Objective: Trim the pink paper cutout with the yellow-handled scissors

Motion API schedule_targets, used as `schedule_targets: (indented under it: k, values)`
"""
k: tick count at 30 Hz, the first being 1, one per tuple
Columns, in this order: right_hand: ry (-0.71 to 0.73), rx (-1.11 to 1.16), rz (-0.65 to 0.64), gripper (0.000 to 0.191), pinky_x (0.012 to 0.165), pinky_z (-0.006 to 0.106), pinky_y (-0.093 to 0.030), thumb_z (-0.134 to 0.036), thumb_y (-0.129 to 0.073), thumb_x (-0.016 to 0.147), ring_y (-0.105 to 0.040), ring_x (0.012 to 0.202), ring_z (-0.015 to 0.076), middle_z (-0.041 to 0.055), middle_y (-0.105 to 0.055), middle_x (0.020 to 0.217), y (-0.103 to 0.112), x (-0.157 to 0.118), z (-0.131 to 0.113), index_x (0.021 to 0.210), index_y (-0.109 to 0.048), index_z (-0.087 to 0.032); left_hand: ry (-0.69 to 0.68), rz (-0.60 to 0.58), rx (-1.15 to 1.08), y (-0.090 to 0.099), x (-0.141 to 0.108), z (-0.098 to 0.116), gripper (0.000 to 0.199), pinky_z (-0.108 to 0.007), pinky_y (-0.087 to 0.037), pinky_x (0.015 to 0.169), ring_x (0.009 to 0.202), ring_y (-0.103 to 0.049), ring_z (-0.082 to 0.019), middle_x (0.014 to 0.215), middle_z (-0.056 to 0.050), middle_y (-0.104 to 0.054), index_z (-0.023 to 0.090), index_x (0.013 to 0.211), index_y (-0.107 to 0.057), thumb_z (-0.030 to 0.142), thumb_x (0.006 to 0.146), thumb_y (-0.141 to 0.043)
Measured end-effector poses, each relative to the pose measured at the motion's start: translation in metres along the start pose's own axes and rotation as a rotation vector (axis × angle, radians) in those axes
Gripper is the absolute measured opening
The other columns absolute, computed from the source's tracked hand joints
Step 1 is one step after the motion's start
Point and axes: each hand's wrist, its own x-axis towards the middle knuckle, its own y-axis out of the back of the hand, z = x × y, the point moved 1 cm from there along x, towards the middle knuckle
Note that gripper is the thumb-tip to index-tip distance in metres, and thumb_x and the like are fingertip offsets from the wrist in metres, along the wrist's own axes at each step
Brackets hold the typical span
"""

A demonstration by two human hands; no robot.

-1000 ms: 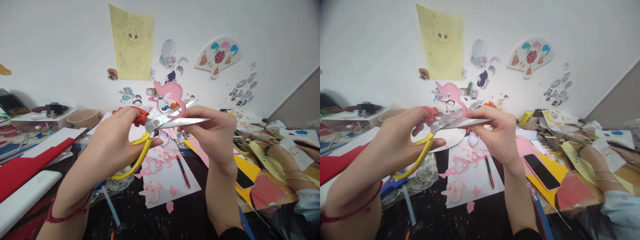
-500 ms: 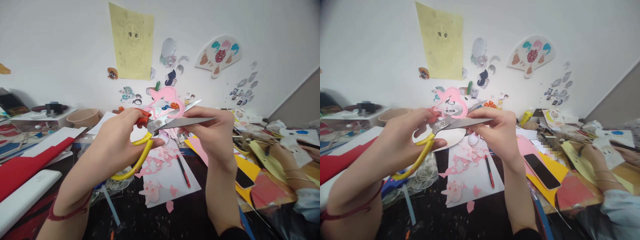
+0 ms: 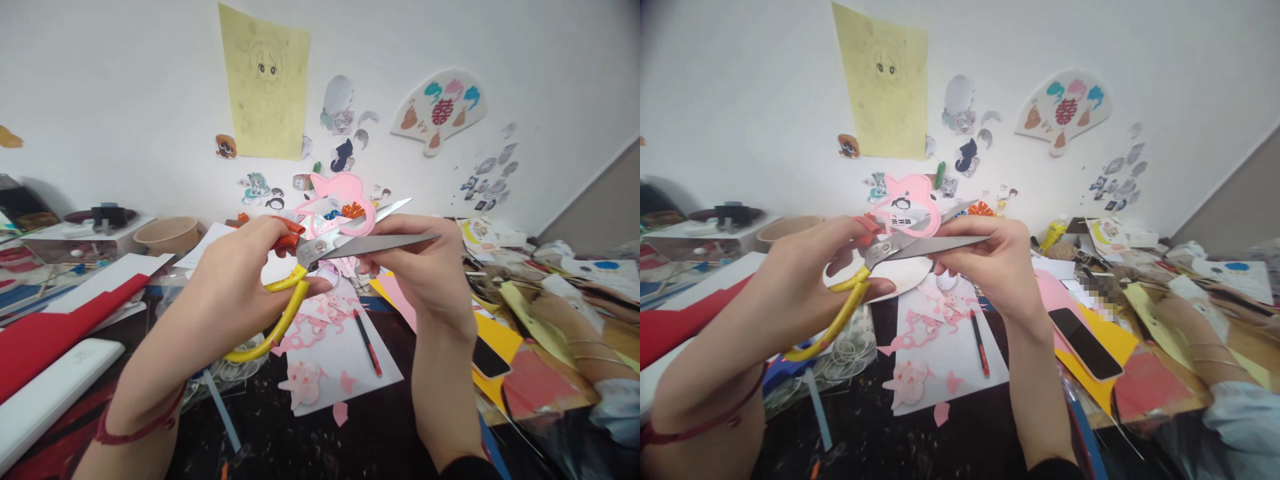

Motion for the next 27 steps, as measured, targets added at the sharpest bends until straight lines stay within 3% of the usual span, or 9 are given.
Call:
schedule_targets:
  k: [12,21,27]
  values:
    - [-0.011,-0.009,0.022,0.026,0.046,0.022,-0.052,0.003,-0.073,0.069,-0.065,0.051,0.0101,-0.0038,-0.069,0.059,-0.0019,-0.0013,-0.0028,0.075,-0.079,-0.022,-0.027,0.029,0.017,0.0012,0.0015,0.0019,0.047,-0.031,-0.035,0.065,0.071,-0.050,-0.018,0.085,-0.001,-0.059,0.019,0.104,-0.060,0.059,0.080,-0.069]
    - [0.066,-0.063,0.068,0.033,0.047,0.021,-0.051,0.008,-0.070,0.066,-0.064,0.052,0.0084,-0.0052,-0.070,0.062,-0.0045,-0.0018,-0.0054,0.076,-0.079,-0.022,-0.063,0.054,0.069,-0.0005,-0.0013,0.0028,0.048,-0.032,-0.040,0.069,0.076,-0.054,-0.018,0.095,-0.003,-0.065,0.020,0.107,-0.059,0.059,0.081,-0.069]
    - [0.099,-0.130,0.075,0.030,0.048,0.022,-0.051,0.006,-0.072,0.068,-0.062,0.054,0.0085,-0.0045,-0.070,0.063,-0.0052,-0.0024,-0.0089,0.077,-0.080,-0.021,-0.055,0.051,0.076,-0.0005,-0.0016,0.0019,0.048,-0.033,-0.042,0.070,0.076,-0.054,-0.019,0.091,-0.003,-0.063,0.020,0.108,-0.058,0.059,0.082,-0.068]
